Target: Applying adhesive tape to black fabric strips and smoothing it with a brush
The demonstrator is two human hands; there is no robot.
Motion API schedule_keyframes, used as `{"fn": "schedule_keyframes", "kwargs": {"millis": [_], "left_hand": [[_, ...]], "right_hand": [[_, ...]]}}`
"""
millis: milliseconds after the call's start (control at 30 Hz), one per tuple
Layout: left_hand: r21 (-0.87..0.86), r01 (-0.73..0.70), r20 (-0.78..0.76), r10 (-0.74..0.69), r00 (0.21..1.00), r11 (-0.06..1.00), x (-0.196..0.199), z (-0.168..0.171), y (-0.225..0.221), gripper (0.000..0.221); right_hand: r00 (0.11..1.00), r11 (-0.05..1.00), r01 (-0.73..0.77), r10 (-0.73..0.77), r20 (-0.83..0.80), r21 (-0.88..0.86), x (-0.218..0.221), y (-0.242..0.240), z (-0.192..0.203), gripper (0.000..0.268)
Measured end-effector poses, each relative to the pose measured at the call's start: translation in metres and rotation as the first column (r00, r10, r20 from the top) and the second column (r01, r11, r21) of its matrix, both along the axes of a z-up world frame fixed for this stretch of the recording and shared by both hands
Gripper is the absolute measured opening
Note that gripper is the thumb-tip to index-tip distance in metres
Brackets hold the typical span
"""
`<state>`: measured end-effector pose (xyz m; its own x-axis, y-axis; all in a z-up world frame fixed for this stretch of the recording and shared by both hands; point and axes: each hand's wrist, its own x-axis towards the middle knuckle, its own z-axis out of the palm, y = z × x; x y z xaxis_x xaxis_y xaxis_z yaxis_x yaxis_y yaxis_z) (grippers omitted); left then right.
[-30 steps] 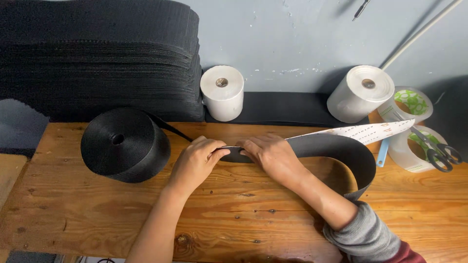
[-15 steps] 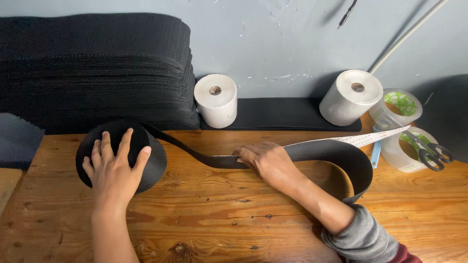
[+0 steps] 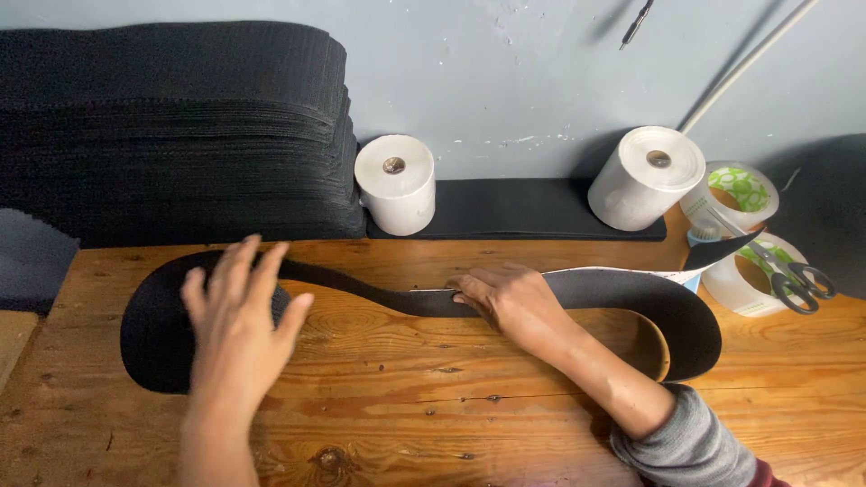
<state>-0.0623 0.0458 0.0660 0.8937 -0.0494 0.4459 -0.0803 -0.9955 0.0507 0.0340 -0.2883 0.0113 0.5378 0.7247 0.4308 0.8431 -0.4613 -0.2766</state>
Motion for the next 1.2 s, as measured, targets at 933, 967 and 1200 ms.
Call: {"fn": "schedule_keyframes", "kwargs": {"millis": [933, 967, 1200], "left_hand": [[-0.102, 0.408, 0.11, -0.398, 0.911, 0.907, 0.057, -0.039, -0.05, 0.017], [-0.119, 0.403, 0.092, -0.394, 0.914, 0.907, 0.058, -0.039, -0.048, 0.017], [-0.132, 0.373, 0.076, -0.366, 0.927, 0.918, 0.065, -0.048, -0.026, 0.017]], "right_hand": [[0.799, 0.73, 0.584, -0.595, 0.091, -0.354, 0.024, -0.206, -0.012, 0.025], [0.748, 0.667, 0.647, -0.648, 0.14, -0.369, 0.023, -0.22, -0.013, 0.025], [0.636, 0.663, 0.727, -0.748, -0.189, -0.178, 0.021, -0.252, 0.004, 0.025]]}}
